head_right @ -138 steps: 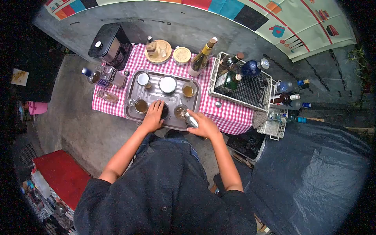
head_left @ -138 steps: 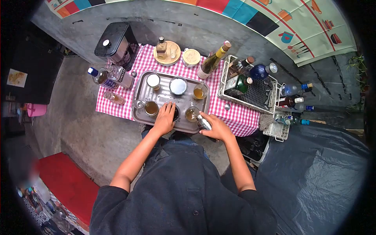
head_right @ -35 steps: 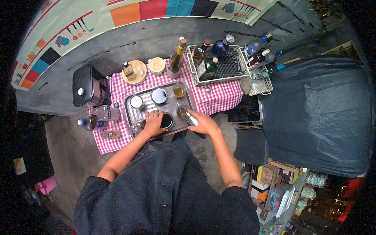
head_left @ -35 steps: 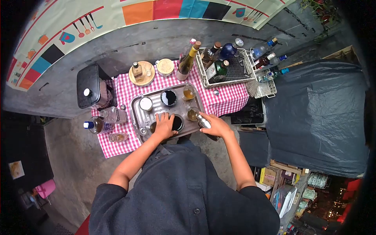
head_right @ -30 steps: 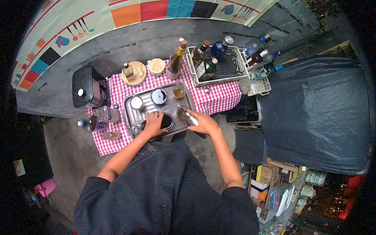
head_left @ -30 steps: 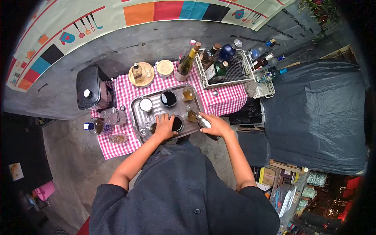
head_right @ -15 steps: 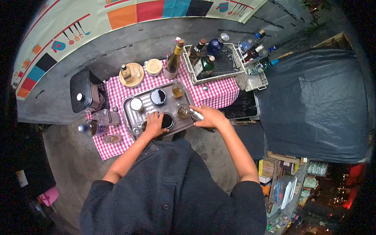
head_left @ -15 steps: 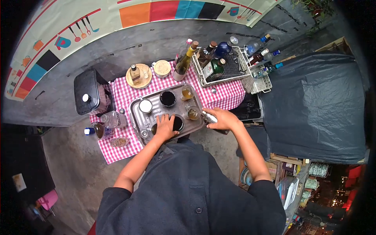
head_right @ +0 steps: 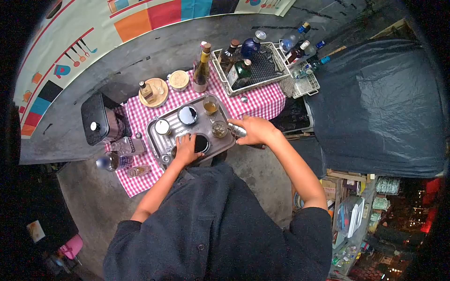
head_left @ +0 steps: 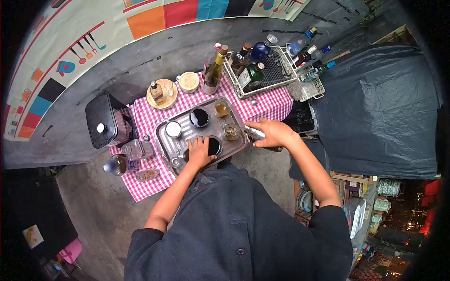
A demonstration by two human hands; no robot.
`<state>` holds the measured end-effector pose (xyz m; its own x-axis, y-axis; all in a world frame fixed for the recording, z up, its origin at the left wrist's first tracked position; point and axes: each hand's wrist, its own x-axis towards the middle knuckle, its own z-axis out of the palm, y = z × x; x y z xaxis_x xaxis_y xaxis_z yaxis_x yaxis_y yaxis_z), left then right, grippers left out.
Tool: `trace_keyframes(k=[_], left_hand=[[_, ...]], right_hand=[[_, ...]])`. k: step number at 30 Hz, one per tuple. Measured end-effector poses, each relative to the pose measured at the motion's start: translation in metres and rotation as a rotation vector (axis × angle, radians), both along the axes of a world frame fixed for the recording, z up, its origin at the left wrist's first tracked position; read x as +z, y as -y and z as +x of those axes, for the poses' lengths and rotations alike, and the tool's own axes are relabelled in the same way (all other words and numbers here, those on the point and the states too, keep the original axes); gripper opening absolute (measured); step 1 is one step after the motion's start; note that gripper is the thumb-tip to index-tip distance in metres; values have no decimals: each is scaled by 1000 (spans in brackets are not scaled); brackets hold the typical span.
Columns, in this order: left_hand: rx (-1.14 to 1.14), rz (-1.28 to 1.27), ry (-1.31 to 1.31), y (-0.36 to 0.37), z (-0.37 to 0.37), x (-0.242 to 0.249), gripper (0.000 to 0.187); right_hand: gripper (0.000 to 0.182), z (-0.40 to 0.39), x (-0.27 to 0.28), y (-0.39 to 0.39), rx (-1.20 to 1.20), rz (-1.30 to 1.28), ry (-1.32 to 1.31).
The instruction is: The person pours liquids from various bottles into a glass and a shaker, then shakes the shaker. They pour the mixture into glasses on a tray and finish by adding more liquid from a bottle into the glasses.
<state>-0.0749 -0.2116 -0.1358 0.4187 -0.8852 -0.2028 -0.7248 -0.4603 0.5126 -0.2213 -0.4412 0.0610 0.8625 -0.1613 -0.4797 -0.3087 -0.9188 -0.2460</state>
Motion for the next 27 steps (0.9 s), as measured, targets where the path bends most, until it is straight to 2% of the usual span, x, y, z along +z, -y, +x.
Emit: trace_keyframes(k=[7, 23, 27], left_hand=[[-7, -10, 18, -1, 0, -2, 94], [-8, -22, 20, -2, 0, -5, 91], [-13, 19, -6, 0, 0, -4, 98]], right_hand=[[75, 5, 27, 3, 22, 1, 4], [76, 10, 89, 7, 116, -60, -27], [75, 11, 105, 6, 122, -80, -81]])
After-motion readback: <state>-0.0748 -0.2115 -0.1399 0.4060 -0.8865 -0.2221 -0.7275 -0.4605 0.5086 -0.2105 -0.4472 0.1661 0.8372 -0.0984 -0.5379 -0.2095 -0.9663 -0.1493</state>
